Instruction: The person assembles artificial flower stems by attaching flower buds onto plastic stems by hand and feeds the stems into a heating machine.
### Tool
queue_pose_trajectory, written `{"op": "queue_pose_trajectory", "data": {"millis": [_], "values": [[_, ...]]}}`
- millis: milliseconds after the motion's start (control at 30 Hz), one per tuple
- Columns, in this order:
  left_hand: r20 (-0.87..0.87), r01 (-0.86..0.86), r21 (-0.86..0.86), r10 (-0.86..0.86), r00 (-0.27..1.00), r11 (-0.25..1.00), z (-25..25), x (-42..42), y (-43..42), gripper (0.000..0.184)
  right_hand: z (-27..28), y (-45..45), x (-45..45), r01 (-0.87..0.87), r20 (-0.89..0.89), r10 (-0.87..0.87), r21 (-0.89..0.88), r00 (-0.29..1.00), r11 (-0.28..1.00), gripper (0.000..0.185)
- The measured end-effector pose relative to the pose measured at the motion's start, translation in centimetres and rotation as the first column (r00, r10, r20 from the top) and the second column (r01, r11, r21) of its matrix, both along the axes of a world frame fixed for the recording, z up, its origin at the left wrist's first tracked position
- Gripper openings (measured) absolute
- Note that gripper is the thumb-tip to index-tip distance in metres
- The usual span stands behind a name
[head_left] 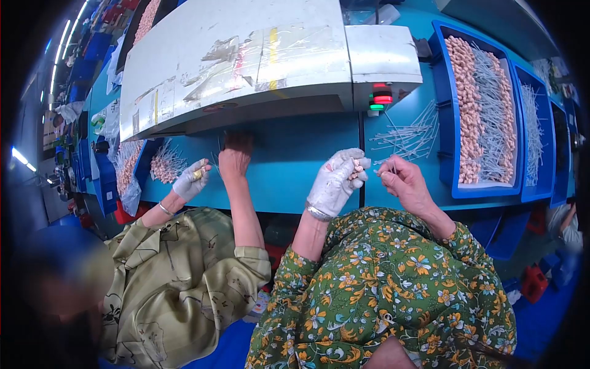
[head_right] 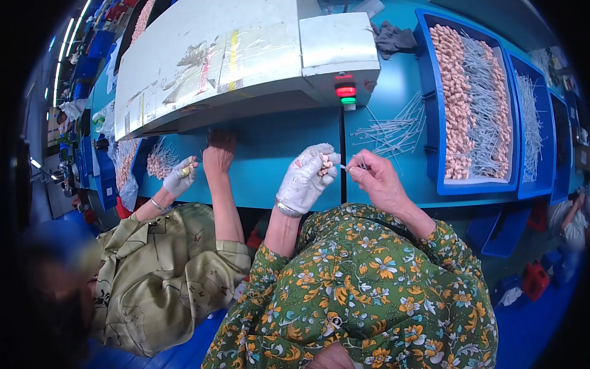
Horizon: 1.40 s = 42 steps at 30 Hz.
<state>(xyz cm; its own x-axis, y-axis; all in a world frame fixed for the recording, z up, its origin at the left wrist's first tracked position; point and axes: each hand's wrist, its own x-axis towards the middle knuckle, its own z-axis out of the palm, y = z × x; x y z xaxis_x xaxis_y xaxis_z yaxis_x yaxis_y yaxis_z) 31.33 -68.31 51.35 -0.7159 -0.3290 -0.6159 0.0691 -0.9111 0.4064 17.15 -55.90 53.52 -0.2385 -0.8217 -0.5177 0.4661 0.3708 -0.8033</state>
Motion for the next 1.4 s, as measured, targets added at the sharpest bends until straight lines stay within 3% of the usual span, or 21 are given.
{"op": "queue_pose_trajectory", "data": {"millis": [100,433,500,600,700,800,1133,1233,1300,1400], "values": [[-0.032,-0.018,0.014,0.019,0.999,1.0,1.0,0.2,1.1,0.024,0.2,0.4,0.6,-0.032,-0.15,0.027,-0.034,0.988,0.999,0.008],[-0.063,0.019,-0.095,-0.025,0.998,0.995,2.4,0.9,3.4,0.027,1.5,1.6,1.4,0.015,-0.207,-0.024,-0.045,0.978,0.999,0.008],[0.009,0.053,-0.152,-0.053,0.999,0.987,3.2,0.6,3.7,0.027,1.4,1.8,1.5,0.052,-0.229,-0.069,-0.082,0.971,0.995,0.008],[0.079,0.136,-0.212,-0.122,0.989,0.968,3.0,1.2,3.8,0.028,1.4,1.9,1.4,-0.036,-0.361,-0.004,-0.103,0.933,0.994,0.011],[0.103,0.16,-0.236,-0.139,0.985,0.959,2.6,1.3,3.9,0.031,0.6,1.7,1.7,-0.127,-0.515,-0.026,-0.26,0.857,0.957,0.014],[0.086,0.155,-0.247,-0.138,0.987,0.957,2.2,1.3,3.9,0.032,0.5,2.1,1.2,-0.25,-0.629,0.081,-0.185,0.773,0.95,0.014],[-0.042,0.111,-0.044,-0.113,0.993,0.993,1.9,-0.2,5.2,0.021,-0.8,3.6,1.5,-0.029,-0.664,-0.206,-0.325,0.719,0.945,0.011],[0.079,0.238,-0.137,-0.229,0.97,0.962,1.1,-0.4,5.7,0.021,-1.2,3.9,1.7,-0.022,-0.703,-0.261,-0.366,0.662,0.93,0.01],[0.125,0.211,-0.179,-0.191,0.974,0.961,1.8,-0.8,5.9,0.021,-1.4,4.0,1.7,-0.008,-0.692,-0.273,-0.374,0.668,0.928,0.01],[0.16,0.19,-0.229,-0.156,0.975,0.955,2.6,-0.9,6.0,0.02,-1.0,4.1,1.7,0.014,-0.582,-0.244,-0.37,0.776,0.929,0.009]]}}
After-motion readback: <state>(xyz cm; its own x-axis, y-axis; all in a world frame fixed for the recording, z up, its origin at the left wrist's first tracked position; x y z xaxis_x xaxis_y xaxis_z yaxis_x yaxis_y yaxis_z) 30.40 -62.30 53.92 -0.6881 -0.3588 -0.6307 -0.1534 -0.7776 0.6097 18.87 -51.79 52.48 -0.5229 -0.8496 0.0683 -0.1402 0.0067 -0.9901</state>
